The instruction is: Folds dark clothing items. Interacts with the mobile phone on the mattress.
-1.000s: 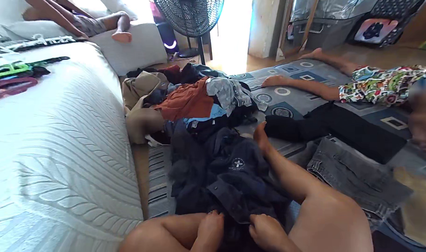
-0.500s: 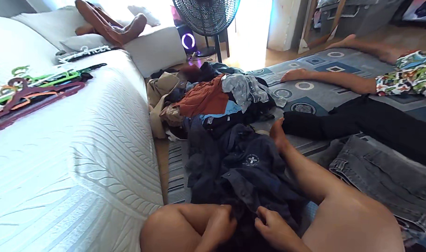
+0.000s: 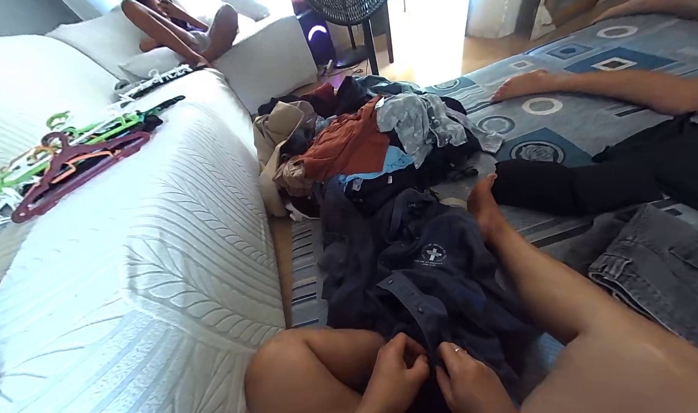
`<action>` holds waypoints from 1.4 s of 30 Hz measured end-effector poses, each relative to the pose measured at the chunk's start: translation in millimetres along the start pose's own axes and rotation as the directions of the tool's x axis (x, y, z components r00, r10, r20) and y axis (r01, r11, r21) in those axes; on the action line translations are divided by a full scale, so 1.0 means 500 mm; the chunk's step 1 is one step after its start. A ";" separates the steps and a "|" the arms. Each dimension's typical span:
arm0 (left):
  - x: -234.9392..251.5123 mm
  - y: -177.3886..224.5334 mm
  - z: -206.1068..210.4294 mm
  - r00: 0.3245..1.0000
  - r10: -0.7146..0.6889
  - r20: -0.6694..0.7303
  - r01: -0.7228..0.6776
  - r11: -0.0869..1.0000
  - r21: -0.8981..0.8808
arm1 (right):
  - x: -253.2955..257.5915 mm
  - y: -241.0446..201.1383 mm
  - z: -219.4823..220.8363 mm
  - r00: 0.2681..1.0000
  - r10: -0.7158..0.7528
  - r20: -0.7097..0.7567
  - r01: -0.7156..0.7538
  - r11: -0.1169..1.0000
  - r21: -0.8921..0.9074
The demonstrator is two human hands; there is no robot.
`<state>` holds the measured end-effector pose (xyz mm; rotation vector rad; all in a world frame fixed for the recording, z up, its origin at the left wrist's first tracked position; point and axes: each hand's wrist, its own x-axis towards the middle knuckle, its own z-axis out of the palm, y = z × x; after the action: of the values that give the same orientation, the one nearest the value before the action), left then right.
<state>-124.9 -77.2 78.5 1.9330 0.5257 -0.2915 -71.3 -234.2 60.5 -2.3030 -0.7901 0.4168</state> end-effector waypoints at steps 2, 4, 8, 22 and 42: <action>0.019 0.001 -0.010 0.998 -0.040 0.043 0.043 0.997 -0.069 | 0.012 -0.001 0.006 0.987 0.117 0.108 -0.114 0.993 -0.036; 0.034 0.005 -0.015 0.994 -0.039 0.104 0.046 0.997 -0.059 | 0.024 0.000 -0.003 0.962 0.207 0.181 -0.217 0.976 0.035; 0.053 -0.002 0.002 0.993 0.011 0.119 -0.025 0.993 0.111 | 0.027 0.005 -0.018 0.981 0.189 -0.034 -0.175 0.954 0.244; 0.071 -0.030 -0.007 0.984 -0.072 0.165 0.074 0.997 -0.002 | 0.139 -0.051 -0.090 0.969 0.229 0.092 -0.236 0.970 0.065; 0.048 -0.051 0.012 0.981 0.151 0.123 -0.146 0.988 -0.047 | 0.112 -0.087 -0.123 0.988 0.149 0.027 -0.138 0.813 0.566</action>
<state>-116.1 -68.2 45.2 1.8916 0.2992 -0.3035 -17.4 -202.0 130.4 -1.7984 -0.4016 0.6062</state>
